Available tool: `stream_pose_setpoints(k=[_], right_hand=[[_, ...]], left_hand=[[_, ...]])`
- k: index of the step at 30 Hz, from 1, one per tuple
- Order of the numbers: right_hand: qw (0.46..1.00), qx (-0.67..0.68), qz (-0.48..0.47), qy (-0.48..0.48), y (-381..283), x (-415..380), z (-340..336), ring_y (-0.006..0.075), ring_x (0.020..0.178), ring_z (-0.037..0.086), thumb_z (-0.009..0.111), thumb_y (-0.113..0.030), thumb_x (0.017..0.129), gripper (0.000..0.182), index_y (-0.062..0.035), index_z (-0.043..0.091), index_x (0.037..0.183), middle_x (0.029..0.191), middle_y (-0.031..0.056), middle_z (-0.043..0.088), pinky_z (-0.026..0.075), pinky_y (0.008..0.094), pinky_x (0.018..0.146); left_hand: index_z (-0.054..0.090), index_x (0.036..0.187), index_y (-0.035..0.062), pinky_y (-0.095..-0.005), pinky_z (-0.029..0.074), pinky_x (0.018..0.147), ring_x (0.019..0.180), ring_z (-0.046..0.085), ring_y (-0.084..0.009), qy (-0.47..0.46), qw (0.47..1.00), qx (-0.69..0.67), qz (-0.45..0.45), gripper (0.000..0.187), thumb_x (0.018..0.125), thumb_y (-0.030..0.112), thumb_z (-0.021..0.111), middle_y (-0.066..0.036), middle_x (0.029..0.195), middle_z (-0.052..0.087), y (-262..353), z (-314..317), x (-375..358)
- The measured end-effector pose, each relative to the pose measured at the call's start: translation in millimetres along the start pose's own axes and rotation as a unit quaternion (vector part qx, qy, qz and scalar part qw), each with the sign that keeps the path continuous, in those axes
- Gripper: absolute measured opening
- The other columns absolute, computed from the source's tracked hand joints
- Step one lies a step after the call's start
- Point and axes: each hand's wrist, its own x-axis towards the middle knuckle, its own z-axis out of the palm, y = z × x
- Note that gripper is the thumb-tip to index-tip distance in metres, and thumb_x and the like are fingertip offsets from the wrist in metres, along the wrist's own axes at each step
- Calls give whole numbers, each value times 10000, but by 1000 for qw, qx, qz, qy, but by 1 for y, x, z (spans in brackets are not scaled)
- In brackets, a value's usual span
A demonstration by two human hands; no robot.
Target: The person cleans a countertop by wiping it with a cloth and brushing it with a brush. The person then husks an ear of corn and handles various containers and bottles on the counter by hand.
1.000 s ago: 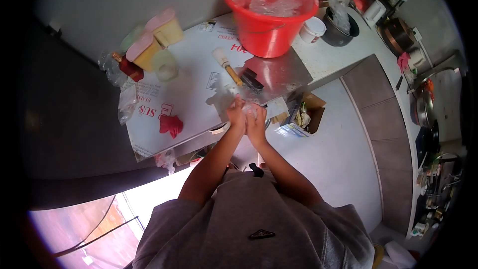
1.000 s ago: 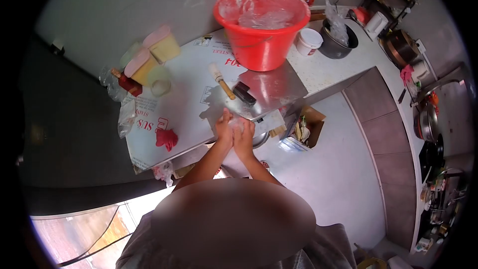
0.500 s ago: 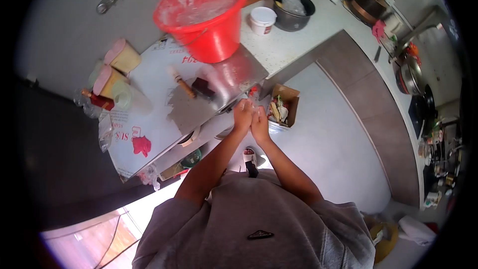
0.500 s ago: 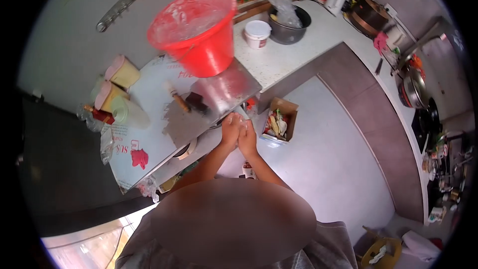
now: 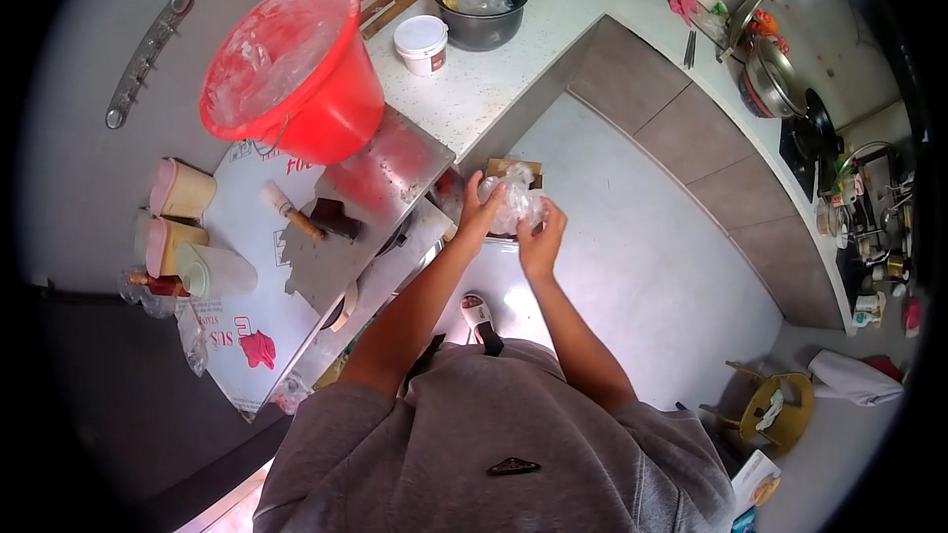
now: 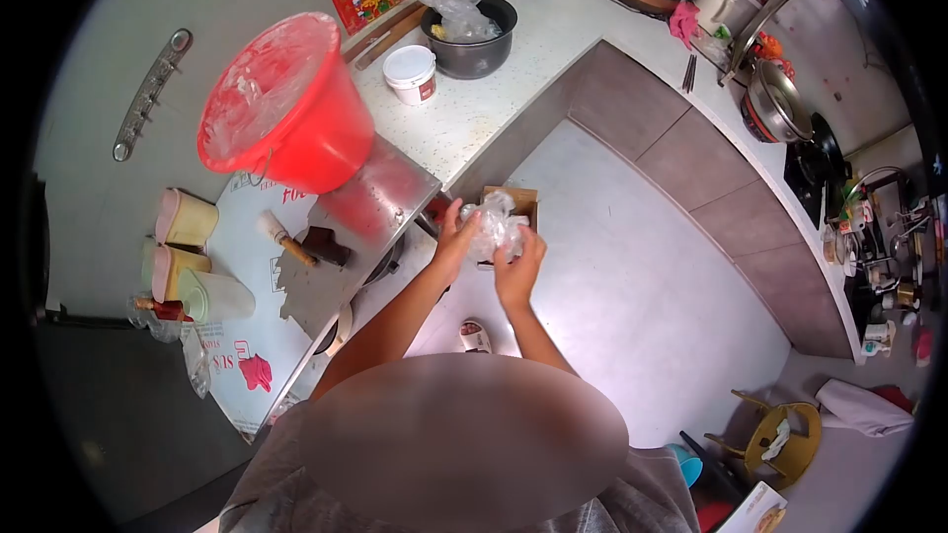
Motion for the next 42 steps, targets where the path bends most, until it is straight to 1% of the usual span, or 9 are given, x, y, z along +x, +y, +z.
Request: stream_pose_setpoints(k=[2, 4, 7, 11, 18, 25, 31, 37, 42], right_hand=[[994, -62, -89, 28, 5, 19, -9, 376, 1247, 439, 700, -21, 755, 703, -43, 402, 1391, 1362, 214, 431, 439, 386, 974], [989, -99, -109, 23, 12, 30, -14, 425, 1312, 382, 698, 4, 734, 772, -46, 364, 1429, 1392, 230, 409, 319, 415, 1104], [994, -70, -85, 12, 18, 36, -14, 416, 1331, 372, 675, 19, 745, 743, -42, 372, 1421, 1396, 228, 409, 332, 406, 1103], [999, -15, 25, 29, 31, 28, -1, 341, 1148, 507, 600, 30, 779, 615, -31, 439, 1370, 1284, 201, 476, 436, 373, 978], [999, -21, -16, -32, 36, -15, 40, 267, 943, 588, 599, 29, 803, 531, -5, 477, 1318, 1214, 194, 508, 498, 346, 840], [993, -6, -63, -101, 16, -46, 71, 248, 947, 589, 607, 20, 806, 508, -4, 483, 1298, 1170, 156, 516, 497, 342, 774], [978, 55, -43, -195, -28, -69, 108, 318, 1053, 554, 612, -51, 814, 482, -10, 499, 1281, 1208, 183, 518, 464, 377, 917], [948, 47, -181, -258, -74, -109, 159, 351, 1200, 498, 621, -67, 846, 485, -20, 493, 1312, 1272, 202, 524, 383, 390, 1036], [897, 66, -275, -340, -100, -156, 215, 377, 1273, 467, 631, -170, 854, 533, -20, 482, 1343, 1358, 207, 496, 348, 453, 1064]], left_hand=[[323, 1480, 64, -393, 243, 1146, 1399, 298, -315, 16, 1000, 17, -18, 800, 875, 455, 670, -215, 1465, 367, -16, -3, 14], [309, 1481, 54, -396, 255, 1140, 1386, 320, -319, 38, 999, 27, 13, 766, 893, 409, 647, -217, 1465, 371, -35, -14, 26], [324, 1463, 33, -390, 320, 1097, 1333, 395, -310, 53, 999, 1, -11, 676, 916, 313, 604, -205, 1450, 396, -25, -27, 18], [385, 1422, 46, -368, 378, 1040, 1260, 468, -275, 74, 997, -10, -30, 595, 912, 267, 598, -181, 1372, 473, -25, -44, 11], [445, 1376, 86, -337, 435, 936, 1105, 548, -220, 71, 997, -27, -26, 511, 907, 224, 594, -128, 1221, 561, -52, -68, 11], [452, 1351, 89, -304, 489, 761, 969, 579, -162, 72, 991, -72, -86, 465, 908, 169, 570, -90, 1129, 575, -24, -87, -22], [435, 1343, 48, -316, 466, 910, 1058, 563, -207, 128, 990, -48, -15, 486, 889, 134, 585, -126, 1166, 562, -36, -138, -43], [500, 1299, 20, -341, 450, 956, 1092, 569, -257, 258, 963, 35, 76, 464, 861, 126, 611, -152, 1210, 585, -47, -217, -78], [523, 1275, -2, -419, 377, 1074, 1265, 484, -401, 341, 922, 117, 143, 488, 810, 111, 617, -243, 1317, 541, -35, -294, -129]])
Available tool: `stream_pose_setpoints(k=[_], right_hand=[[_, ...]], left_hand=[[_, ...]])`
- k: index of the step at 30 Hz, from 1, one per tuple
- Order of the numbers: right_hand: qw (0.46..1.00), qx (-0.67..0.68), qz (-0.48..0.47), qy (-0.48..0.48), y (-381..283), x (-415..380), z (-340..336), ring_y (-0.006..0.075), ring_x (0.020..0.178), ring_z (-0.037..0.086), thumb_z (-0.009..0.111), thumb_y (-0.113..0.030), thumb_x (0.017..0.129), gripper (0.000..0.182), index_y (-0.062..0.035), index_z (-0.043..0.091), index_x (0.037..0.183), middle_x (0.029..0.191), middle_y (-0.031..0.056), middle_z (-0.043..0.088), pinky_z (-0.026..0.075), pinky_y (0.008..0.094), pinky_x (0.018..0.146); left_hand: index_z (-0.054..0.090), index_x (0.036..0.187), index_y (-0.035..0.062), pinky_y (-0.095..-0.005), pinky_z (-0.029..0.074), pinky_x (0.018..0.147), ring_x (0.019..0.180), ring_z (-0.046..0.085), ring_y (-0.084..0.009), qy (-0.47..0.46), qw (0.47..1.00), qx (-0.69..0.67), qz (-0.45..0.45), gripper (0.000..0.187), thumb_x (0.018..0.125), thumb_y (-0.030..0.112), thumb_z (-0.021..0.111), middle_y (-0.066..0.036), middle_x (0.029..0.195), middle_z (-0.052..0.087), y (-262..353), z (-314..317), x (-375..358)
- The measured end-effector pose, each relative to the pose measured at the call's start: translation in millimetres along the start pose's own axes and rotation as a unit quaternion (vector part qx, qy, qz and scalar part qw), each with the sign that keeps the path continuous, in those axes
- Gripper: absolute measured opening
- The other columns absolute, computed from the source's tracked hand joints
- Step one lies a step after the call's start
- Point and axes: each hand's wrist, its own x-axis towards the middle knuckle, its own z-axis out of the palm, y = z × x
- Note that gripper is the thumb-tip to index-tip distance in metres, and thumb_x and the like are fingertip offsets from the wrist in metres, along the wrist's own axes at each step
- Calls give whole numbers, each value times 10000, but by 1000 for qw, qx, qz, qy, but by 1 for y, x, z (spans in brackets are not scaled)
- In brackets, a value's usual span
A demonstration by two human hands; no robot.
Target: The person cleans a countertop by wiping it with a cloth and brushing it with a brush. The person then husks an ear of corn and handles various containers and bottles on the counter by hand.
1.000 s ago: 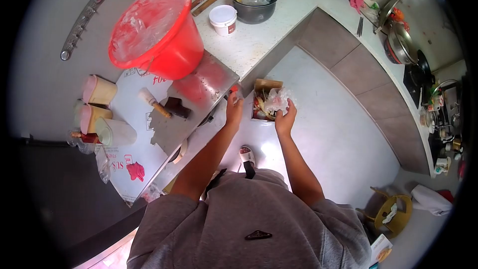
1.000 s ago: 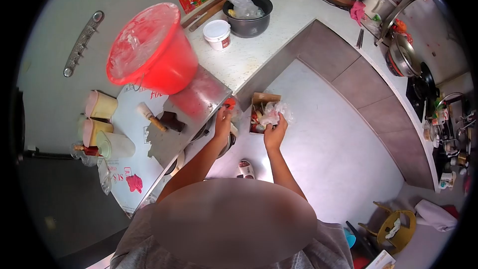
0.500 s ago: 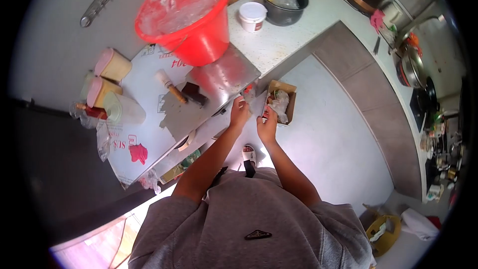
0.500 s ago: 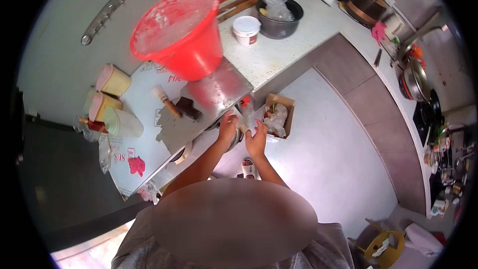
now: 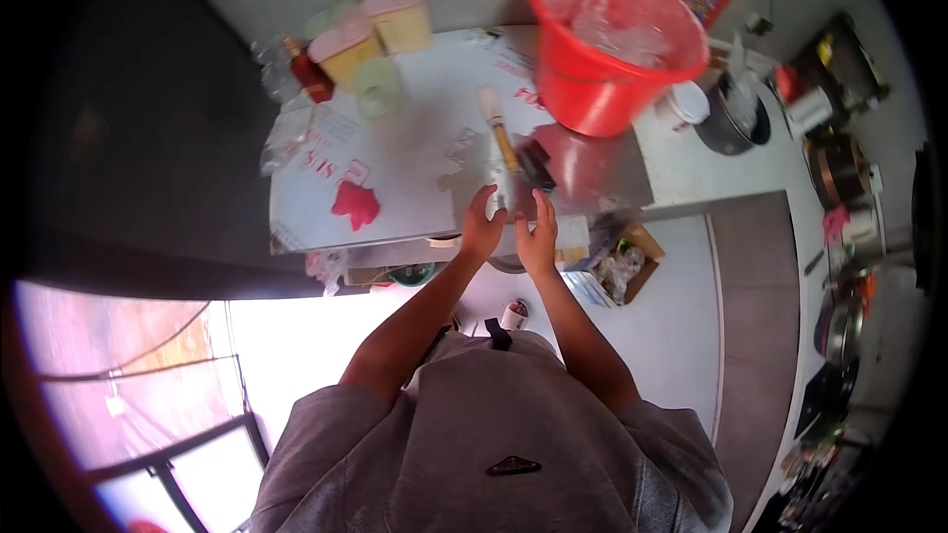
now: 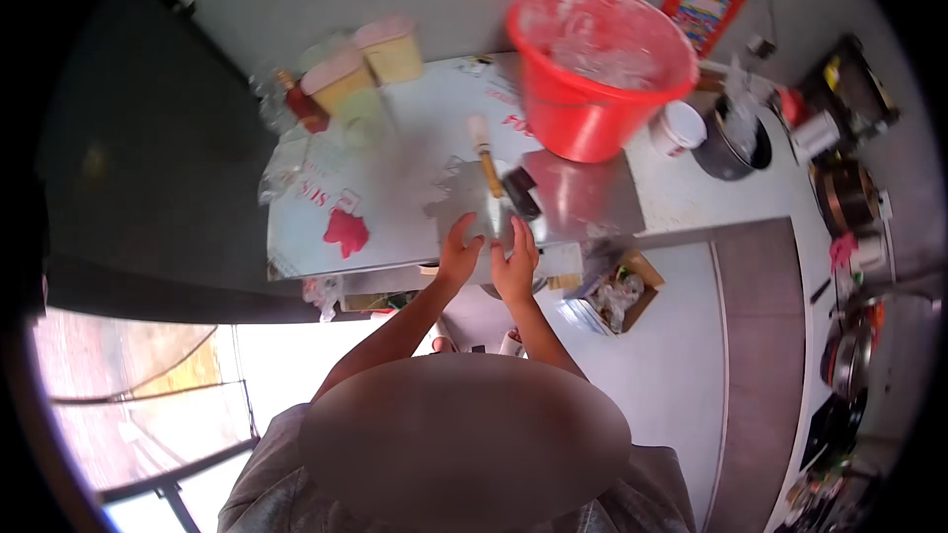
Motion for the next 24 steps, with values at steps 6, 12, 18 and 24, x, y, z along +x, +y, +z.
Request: stream_pose_setpoints(k=[6, 12, 18, 24], right_hand=[[994, -6, -31, -104, -52, 8, 81, 351, 1317, 425, 614, -216, 871, 540, -26, 472, 1355, 1397, 183, 466, 280, 467, 1089], [989, 17, -54, -135, -86, 8, 169, 376, 1282, 456, 628, -172, 867, 522, -3, 479, 1338, 1378, 218, 476, 345, 440, 1068], [983, 39, -68, -163, -122, 6, 230, 399, 1263, 460, 622, -130, 853, 500, 8, 495, 1316, 1355, 246, 473, 371, 419, 1065], [976, 58, -82, -191, -132, 15, 271, 410, 1230, 469, 610, -95, 842, 466, 12, 515, 1285, 1317, 254, 483, 373, 420, 1063]], left_hand=[[524, 1277, -4, -424, 358, 1090, 1282, 469, -399, 78, 996, 34, -5, 501, 799, 107, 622, -250, 1335, 525, -33, -91, 11], [522, 1268, -1, -409, 350, 1096, 1287, 459, -381, 158, 987, 22, -17, 494, 794, 103, 613, -237, 1333, 518, -72, -172, 25], [527, 1254, -8, -399, 380, 1064, 1219, 501, -365, 216, 974, 4, -70, 474, 794, 93, 582, -214, 1288, 533, -104, -239, 41], [526, 1265, -6, -398, 388, 1051, 1221, 500, -360, 258, 956, -10, -138, 477, 804, 103, 585, -204, 1283, 536, -115, -277, 50]])
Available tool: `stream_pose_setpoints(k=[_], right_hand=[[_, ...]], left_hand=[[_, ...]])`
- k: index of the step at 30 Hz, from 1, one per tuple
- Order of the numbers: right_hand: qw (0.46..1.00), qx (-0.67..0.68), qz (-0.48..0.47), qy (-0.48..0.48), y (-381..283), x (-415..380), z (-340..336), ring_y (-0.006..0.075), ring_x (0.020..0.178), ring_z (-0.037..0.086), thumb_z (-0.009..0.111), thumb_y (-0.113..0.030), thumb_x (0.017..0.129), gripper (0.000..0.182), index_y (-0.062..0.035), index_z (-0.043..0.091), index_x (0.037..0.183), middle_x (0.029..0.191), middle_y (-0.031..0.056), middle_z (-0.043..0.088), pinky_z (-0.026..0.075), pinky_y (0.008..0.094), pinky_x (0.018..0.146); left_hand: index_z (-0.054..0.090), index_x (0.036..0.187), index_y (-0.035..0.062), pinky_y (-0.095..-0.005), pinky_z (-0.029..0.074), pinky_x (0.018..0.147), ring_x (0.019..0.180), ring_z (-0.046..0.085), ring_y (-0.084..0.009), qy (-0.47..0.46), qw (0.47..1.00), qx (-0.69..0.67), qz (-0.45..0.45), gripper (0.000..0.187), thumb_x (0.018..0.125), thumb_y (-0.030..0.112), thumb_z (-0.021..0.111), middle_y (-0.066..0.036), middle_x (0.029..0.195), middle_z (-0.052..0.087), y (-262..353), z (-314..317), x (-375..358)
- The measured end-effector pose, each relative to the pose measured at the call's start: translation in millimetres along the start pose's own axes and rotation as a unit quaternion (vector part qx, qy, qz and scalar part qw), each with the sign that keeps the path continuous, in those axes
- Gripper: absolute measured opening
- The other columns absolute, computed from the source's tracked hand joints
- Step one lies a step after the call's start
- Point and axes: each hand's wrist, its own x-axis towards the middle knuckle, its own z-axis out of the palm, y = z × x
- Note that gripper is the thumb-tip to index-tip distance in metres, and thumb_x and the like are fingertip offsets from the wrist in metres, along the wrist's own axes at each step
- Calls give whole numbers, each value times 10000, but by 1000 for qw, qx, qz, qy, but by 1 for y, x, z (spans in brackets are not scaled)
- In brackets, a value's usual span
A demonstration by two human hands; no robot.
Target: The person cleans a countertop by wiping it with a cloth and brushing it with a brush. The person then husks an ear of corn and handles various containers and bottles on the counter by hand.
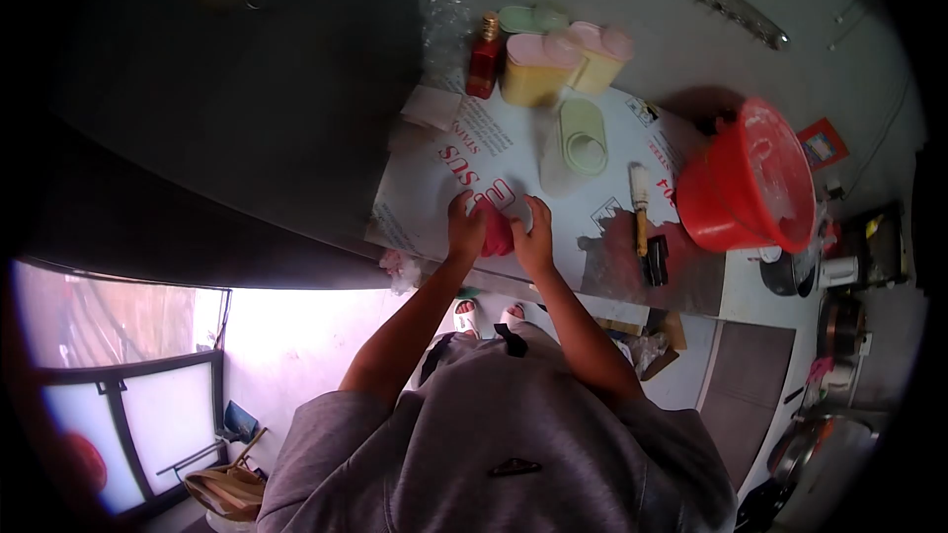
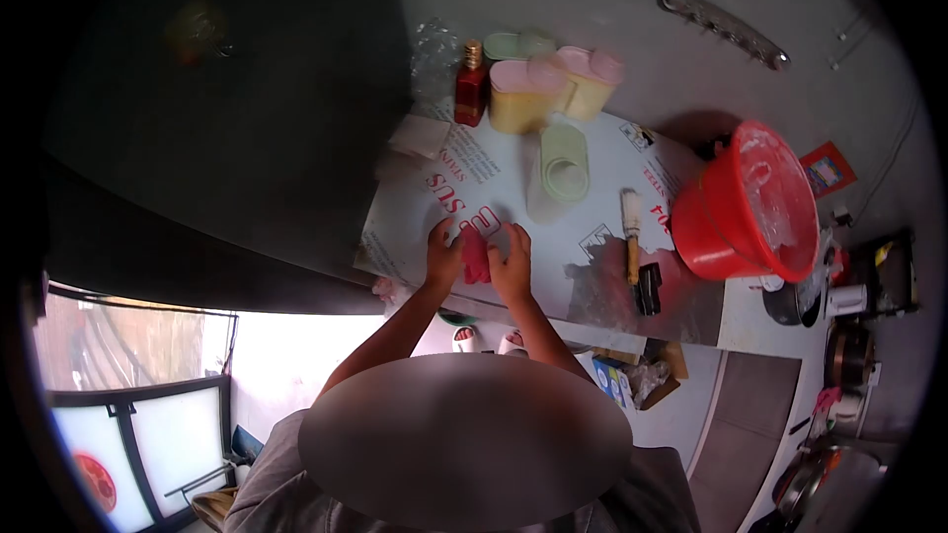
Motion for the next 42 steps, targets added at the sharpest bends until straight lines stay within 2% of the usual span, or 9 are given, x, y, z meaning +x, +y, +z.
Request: stream_pose_setpoints(k=[6, 10, 13, 20, 27, 30, 32, 35, 42], right_hand=[[997, 63, -3, -49, -15, 38, 35, 387, 1206, 487, 611, -45, 826, 444, 4, 532, 1259, 1276, 232, 495, 398, 396, 1036], [984, 136, 66, -98, 2, 58, 61, 356, 1168, 506, 614, -37, 808, 437, 10, 534, 1235, 1246, 215, 497, 448, 386, 958], [993, 43, -13, -110, 7, 68, 59, 341, 1132, 517, 619, -44, 796, 439, 5, 533, 1224, 1226, 212, 501, 472, 381, 897], [989, 44, 30, -136, 18, 85, 64, 325, 1092, 532, 617, -56, 810, 449, -18, 518, 1246, 1221, 201, 496, 496, 367, 833], [987, 49, 39, -151, 12, 93, 61, 310, 1036, 565, 611, -44, 826, 436, -14, 515, 1250, 1209, 196, 508, 521, 348, 771], [988, 47, 38, -145, 14, 92, 63, 315, 1029, 569, 613, -45, 825, 428, -11, 520, 1242, 1196, 194, 518, 524, 350, 767], [989, 34, 23, -140, 19, 90, 61, 321, 1034, 569, 615, -45, 825, 423, -11, 524, 1237, 1192, 193, 522, 526, 354, 765], [990, 12, 2, -141, 21, 90, 59, 330, 1053, 564, 615, -40, 822, 422, -12, 527, 1234, 1196, 196, 522, 526, 362, 782], [991, 46, 14, -127, 8, 108, 60, 344, 1127, 525, 609, -35, 821, 426, 1, 517, 1235, 1198, 207, 515, 435, 399, 972]], left_hand=[[524, 1296, 43, -379, 404, 1009, 1156, 504, -321, 15, 999, -39, -21, 502, 806, 104, 614, -183, 1302, 506, -29, -25, 47], [497, 1323, 60, -335, 413, 957, 1113, 503, -243, 43, 981, -132, -139, 480, 859, 111, 609, -142, 1263, 504, -45, -41, 90], [486, 1332, 65, -326, 416, 938, 1095, 506, -215, 64, 975, -161, -137, 482, 868, 110, 610, -128, 1261, 496, -28, -50, 112], [456, 1316, 57, -315, 420, 947, 1136, 511, -201, 125, 947, -209, -210, 477, 871, 86, 623, -127, 1289, 492, -15, -58, 151], [432, 1271, 11, -317, 474, 892, 1034, 570, -198, 410, 899, -107, -114, 506, 831, 21, 681, -121, 1173, 572, -127, -35, 192], [447, 1249, 5, -304, 497, 841, 949, 597, -187, 384, 880, -253, -118, 482, 831, 18, 687, -95, 1085, 608, -167, -38, 201], [495, 1203, 5, -296, 501, 817, 906, 601, -176, 399, 886, -196, -133, 415, 832, 5, 681, -72, 1025, 617, -78, -29, 182], [573, 1094, 4, -298, 497, 814, 859, 590, -164, 315, 897, -286, -118, 264, 843, -19, 648, -57, 946, 614, -72, -26, 182], [556, 959, 27, -278, 479, 812, 865, 577, -136, 220, 959, -141, 106, 79, 890, -9, 542, -65, 918, 613, -7, -25, 165]])
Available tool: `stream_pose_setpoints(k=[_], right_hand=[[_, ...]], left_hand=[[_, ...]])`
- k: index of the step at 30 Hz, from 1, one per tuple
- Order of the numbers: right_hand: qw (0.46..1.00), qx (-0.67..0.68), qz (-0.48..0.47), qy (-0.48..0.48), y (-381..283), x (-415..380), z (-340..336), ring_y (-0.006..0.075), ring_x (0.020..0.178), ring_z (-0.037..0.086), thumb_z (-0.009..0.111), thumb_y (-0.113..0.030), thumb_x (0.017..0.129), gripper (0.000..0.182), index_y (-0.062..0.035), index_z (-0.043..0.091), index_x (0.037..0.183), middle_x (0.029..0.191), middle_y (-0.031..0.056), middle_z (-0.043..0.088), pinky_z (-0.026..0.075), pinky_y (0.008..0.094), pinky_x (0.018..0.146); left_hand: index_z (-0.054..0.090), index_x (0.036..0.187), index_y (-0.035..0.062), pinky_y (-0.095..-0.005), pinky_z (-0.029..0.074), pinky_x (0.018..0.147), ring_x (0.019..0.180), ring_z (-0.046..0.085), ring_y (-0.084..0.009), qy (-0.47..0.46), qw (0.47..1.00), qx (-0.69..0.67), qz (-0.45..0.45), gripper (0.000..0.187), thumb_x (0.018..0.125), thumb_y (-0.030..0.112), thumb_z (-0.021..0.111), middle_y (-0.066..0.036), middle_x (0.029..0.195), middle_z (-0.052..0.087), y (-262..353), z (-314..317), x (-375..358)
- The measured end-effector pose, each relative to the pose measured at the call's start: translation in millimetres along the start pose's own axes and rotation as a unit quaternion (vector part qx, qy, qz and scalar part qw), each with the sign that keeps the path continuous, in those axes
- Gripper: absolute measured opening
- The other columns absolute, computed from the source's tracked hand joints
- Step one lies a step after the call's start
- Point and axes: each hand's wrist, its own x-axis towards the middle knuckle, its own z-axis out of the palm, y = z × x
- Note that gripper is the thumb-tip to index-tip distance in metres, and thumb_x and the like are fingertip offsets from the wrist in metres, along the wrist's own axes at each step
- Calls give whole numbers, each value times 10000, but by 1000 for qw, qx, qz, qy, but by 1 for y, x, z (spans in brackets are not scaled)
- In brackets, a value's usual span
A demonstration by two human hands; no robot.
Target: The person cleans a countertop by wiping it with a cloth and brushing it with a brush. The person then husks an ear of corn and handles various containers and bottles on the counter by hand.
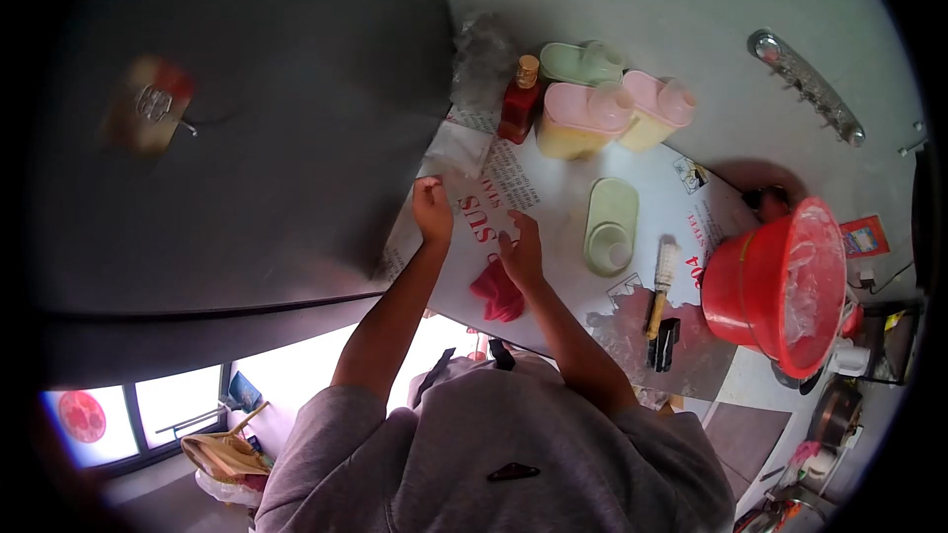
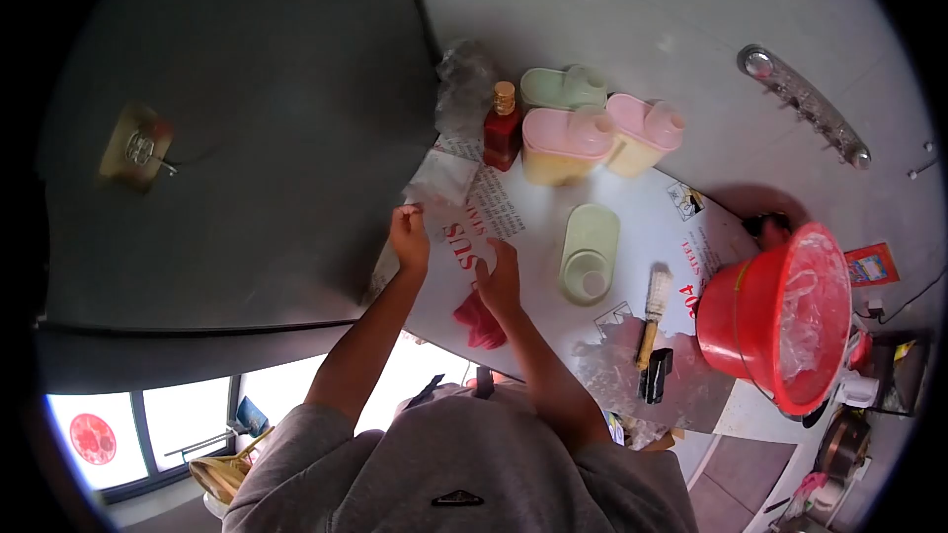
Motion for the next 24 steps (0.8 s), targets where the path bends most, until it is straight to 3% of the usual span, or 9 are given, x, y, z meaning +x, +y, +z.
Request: stream_pose_setpoints(k=[2, 5, 7, 10, 14, 17, 20, 22, 24], right_hand=[[1000, 0, -18, 1, -2, 5, 4, 352, 1140, 516, 606, -37, 825, 422, 4, 515, 1235, 1199, 209, 515, 408, 405, 1008], [1000, 12, -17, 0, -9, 7, 9, 360, 1147, 513, 604, -41, 828, 420, 5, 515, 1236, 1204, 207, 518, 396, 407, 1020], [1000, 17, -17, 10, -10, 1, 15, 357, 1147, 516, 604, -42, 826, 422, 5, 515, 1235, 1203, 204, 522, 404, 403, 1011], [1000, 16, 12, 5, -10, -14, 17, 348, 1141, 525, 607, -41, 815, 429, -3, 520, 1233, 1196, 198, 531, 417, 398, 995], [998, 37, 59, -7, -2, -25, 13, 343, 1132, 534, 608, -46, 811, 419, -16, 535, 1222, 1186, 194, 541, 434, 391, 972], [997, 26, 73, -19, 1, -25, 13, 342, 1118, 544, 610, -49, 808, 420, -21, 539, 1221, 1191, 193, 542, 446, 386, 956], [998, -7, 39, -38, 8, -23, 13, 318, 1075, 553, 613, -46, 813, 436, -34, 530, 1241, 1189, 178, 533, 470, 375, 897], [998, -35, -43, -32, 21, -21, 18, 273, 1013, 555, 614, -38, 827, 453, -57, 519, 1271, 1170, 150, 519, 500, 360, 808], [1000, -6, -16, -22, 19, -22, 22, 272, 1008, 564, 610, -39, 831, 469, -56, 502, 1288, 1182, 155, 519, 511, 356, 785]], left_hand=[[534, 961, 34, -275, 471, 809, 848, 570, -137, -24, 998, -51, -25, 73, 894, 7, 535, -69, 902, 602, 15, 1, 5], [519, 1019, 41, -284, 475, 783, 808, 564, -159, -15, 992, 24, -124, 158, 873, 7, 570, -93, 952, 586, 29, -9, 6], [516, 1035, 49, -300, 483, 716, 775, 559, -163, 124, 981, 79, -124, 199, 859, 9, 598, -107, 991, 579, -60, -22, 12], [516, 1071, 65, -320, 492, 638, 763, 568, -168, 219, 926, -48, -304, 281, 834, 27, 663, -126, 1062, 568, -39, -19, 6], [545, 1077, 78, -346, 506, 597, 787, 590, -165, 205, 858, -158, -443, 314, 822, 69, 729, -110, 1024, 596, -5, -13, 6], [586, 991, 69, -325, 513, 651, 810, 610, -167, 130, 892, -62, -428, 227, 829, 94, 744, -85, 929, 627, 3, -10, 9], [600, 859, 75, -299, 462, 678, 751, 591, -124, 121, 969, -102, -191, 105, 860, 104, 701, -32, 857, 646, -74, -14, 11], [583, 838, 48, -284, 455, 655, 747, 595, -158, 77, 986, -65, -135, 103, 860, 74, 680, -66, 844, 632, -53, -12, 7], [557, 814, 27, -286, 450, 647, 739, 587, -185, 53, 996, 39, -54, 110, 856, 46, 657, -86, 825, 609, -29, -8, 3]])
